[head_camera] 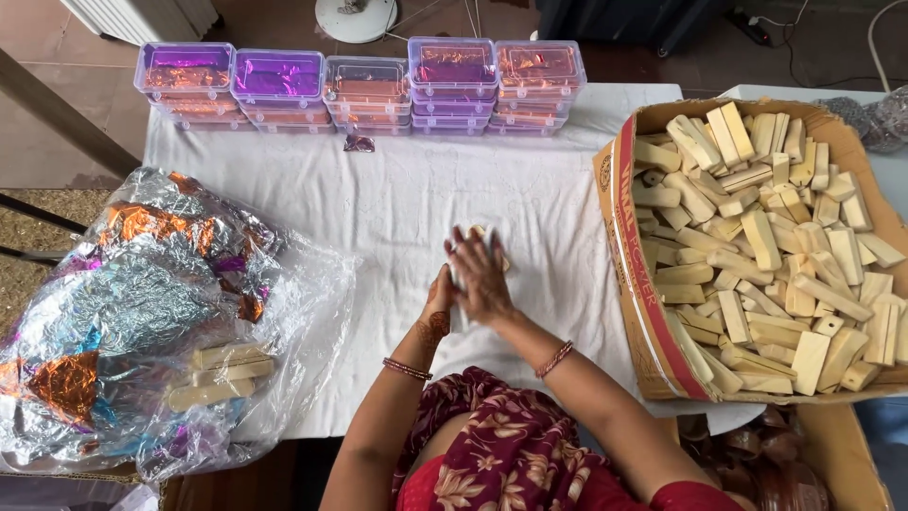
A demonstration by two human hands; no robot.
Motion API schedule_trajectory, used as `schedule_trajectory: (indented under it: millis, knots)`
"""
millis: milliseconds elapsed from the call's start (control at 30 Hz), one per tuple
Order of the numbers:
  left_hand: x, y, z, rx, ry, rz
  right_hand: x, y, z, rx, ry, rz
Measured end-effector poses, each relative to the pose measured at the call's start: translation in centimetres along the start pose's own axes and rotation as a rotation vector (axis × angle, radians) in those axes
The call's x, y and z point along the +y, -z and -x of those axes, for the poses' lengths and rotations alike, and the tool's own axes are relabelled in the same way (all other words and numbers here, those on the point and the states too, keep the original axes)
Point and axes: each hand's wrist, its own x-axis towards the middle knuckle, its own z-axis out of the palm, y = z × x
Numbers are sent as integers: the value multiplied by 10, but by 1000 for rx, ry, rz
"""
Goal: Wrapping wooden blocks in foil and then polishing other blocks with a white cloth.
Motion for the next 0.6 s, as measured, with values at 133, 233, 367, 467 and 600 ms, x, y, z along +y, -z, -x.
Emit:
schedule_trajectory:
  millis: [133, 233, 367, 467, 600]
  knots:
    - [-8, 4, 0, -71, -196, -383, 85, -32, 11, -316, -448, -36]
    - [3, -5, 2, -125, -205, -433, 77, -18, 3, -174, -865, -198]
    - [21, -23, 21, -76, -304, -17, 11, -9, 17, 49, -89, -142]
    - [11, -13, 6, 16, -38, 357, 3, 1, 2, 78, 222, 307]
    - [-14, 14, -12, -202, -126, 1, 71, -23, 9, -114, -381, 109]
